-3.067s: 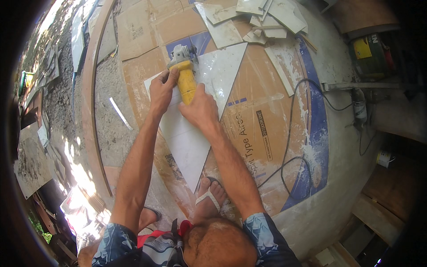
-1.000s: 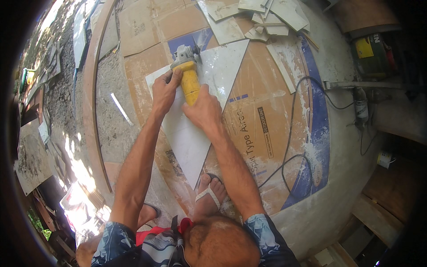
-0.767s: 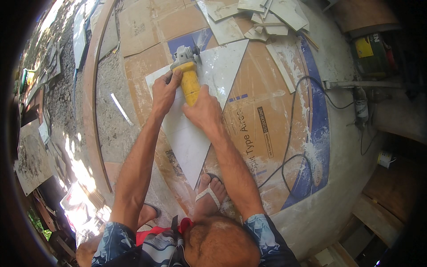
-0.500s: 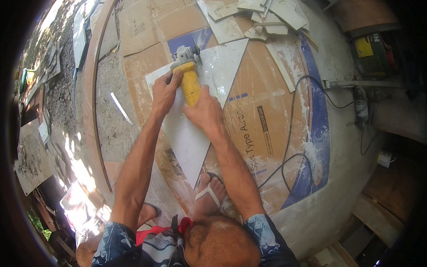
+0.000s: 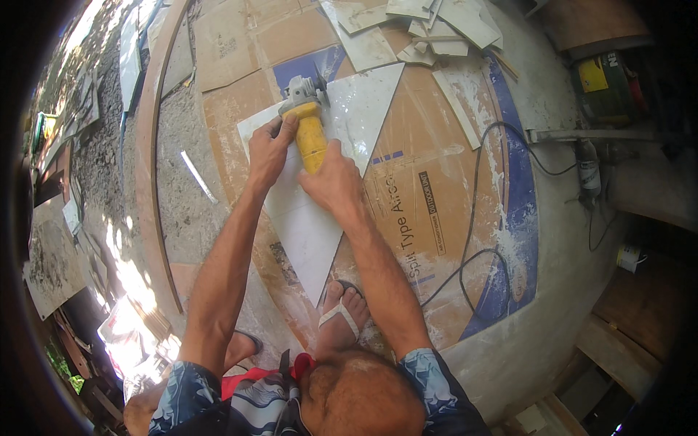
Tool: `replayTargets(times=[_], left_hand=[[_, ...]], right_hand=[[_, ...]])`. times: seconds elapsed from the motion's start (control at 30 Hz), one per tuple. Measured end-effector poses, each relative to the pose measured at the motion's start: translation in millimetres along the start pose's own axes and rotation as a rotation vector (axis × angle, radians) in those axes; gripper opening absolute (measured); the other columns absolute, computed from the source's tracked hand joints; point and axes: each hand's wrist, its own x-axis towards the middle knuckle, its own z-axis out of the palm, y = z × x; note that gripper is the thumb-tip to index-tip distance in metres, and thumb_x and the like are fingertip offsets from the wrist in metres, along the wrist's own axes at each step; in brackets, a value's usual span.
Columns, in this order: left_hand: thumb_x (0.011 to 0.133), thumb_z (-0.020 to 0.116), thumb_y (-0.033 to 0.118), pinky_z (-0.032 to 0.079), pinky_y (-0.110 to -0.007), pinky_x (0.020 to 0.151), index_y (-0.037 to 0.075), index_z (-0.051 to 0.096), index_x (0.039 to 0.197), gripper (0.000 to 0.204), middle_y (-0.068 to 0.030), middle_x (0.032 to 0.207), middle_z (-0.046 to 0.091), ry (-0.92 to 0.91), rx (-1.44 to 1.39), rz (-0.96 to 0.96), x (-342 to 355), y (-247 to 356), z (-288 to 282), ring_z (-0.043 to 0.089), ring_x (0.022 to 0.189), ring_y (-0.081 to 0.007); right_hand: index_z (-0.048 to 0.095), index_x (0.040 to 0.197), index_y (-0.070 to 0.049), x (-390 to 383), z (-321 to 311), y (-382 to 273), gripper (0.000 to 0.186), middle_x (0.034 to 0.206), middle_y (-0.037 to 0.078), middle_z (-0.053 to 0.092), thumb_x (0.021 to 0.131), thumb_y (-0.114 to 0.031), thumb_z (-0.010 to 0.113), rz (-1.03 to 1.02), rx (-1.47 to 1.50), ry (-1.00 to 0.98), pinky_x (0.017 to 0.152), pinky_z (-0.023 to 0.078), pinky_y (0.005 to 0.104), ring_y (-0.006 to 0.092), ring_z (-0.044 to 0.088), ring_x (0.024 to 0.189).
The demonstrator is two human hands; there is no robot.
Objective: The person uses a handheld angle grinder to cut white ceramic tiles on a cardboard-covered floor. They repeatedly position tiles, cut along straight lines, and separate the pieces, leaving cut tiles and offcuts on the floor.
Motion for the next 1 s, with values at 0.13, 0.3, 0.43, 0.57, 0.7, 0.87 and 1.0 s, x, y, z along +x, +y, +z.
replayTargets(times=[0.13,0.3,0.43,0.57,0.7,0.87,1.0], left_hand=[[0.106,0.068,0.059,0.06,-0.043,0.093,-0.005,0.077,0.132,0.07,-0.0247,0.11,0.082,-0.006,0.005,-0.005,-2,3,0,0.08,0.103,-0.0328],[0.107,0.068,0.059,0.06,-0.043,0.093,-0.005,0.077,0.132,0.069,-0.0244,0.108,0.083,-0.007,0.017,-0.01,-3,5,-1,0.081,0.102,-0.0324],[0.107,0.068,0.059,0.06,-0.043,0.092,-0.004,0.078,0.132,0.068,-0.0242,0.108,0.083,-0.016,0.03,-0.008,-5,5,-1,0.081,0.101,-0.0323],[0.107,0.068,0.059,0.06,-0.043,0.092,-0.004,0.078,0.131,0.068,-0.0241,0.107,0.083,-0.02,0.029,-0.007,-5,4,-1,0.081,0.101,-0.0321],[0.107,0.068,0.06,0.06,-0.043,0.092,-0.003,0.078,0.131,0.069,-0.0241,0.107,0.083,-0.021,0.025,-0.002,-6,3,-1,0.081,0.101,-0.0318],[0.107,0.067,0.061,0.06,-0.043,0.092,-0.003,0.078,0.132,0.07,-0.0241,0.107,0.083,-0.028,0.04,-0.008,-8,4,-2,0.081,0.101,-0.0321],[0.107,0.066,0.061,0.06,-0.043,0.092,-0.004,0.078,0.132,0.071,-0.0247,0.108,0.083,-0.038,0.058,-0.003,-9,5,-2,0.081,0.102,-0.0324]], right_hand=[[0.053,0.126,0.007,-1,-1,1,0.064,0.107,0.035,0.076,0.085,-0.03,0.085,0.009,0.0,-0.008,0.09,0.061,0.0585,0.0534,0.076,0.102],[0.053,0.126,0.007,-2,0,1,0.064,0.106,0.036,0.076,0.085,-0.03,0.085,0.005,-0.005,-0.001,0.09,0.061,0.059,0.054,0.076,0.101],[0.053,0.126,0.008,-4,0,2,0.064,0.105,0.037,0.076,0.085,-0.03,0.085,-0.003,-0.005,0.009,0.09,0.061,0.0594,0.0546,0.076,0.101],[0.053,0.125,0.008,-5,-1,2,0.064,0.104,0.037,0.076,0.085,-0.03,0.085,-0.006,0.002,0.007,0.089,0.062,0.0592,0.0547,0.076,0.1],[0.053,0.125,0.007,-6,0,4,0.064,0.104,0.037,0.076,0.084,-0.03,0.085,-0.012,-0.003,0.011,0.089,0.062,0.0593,0.0548,0.076,0.1],[0.053,0.125,0.007,-8,-1,4,0.064,0.104,0.038,0.075,0.084,-0.03,0.085,-0.006,-0.001,0.002,0.09,0.062,0.0594,0.0549,0.076,0.101],[0.053,0.125,0.007,-10,-4,3,0.064,0.105,0.038,0.076,0.085,-0.03,0.085,-0.002,-0.004,-0.003,0.09,0.062,0.0593,0.0549,0.076,0.101]])
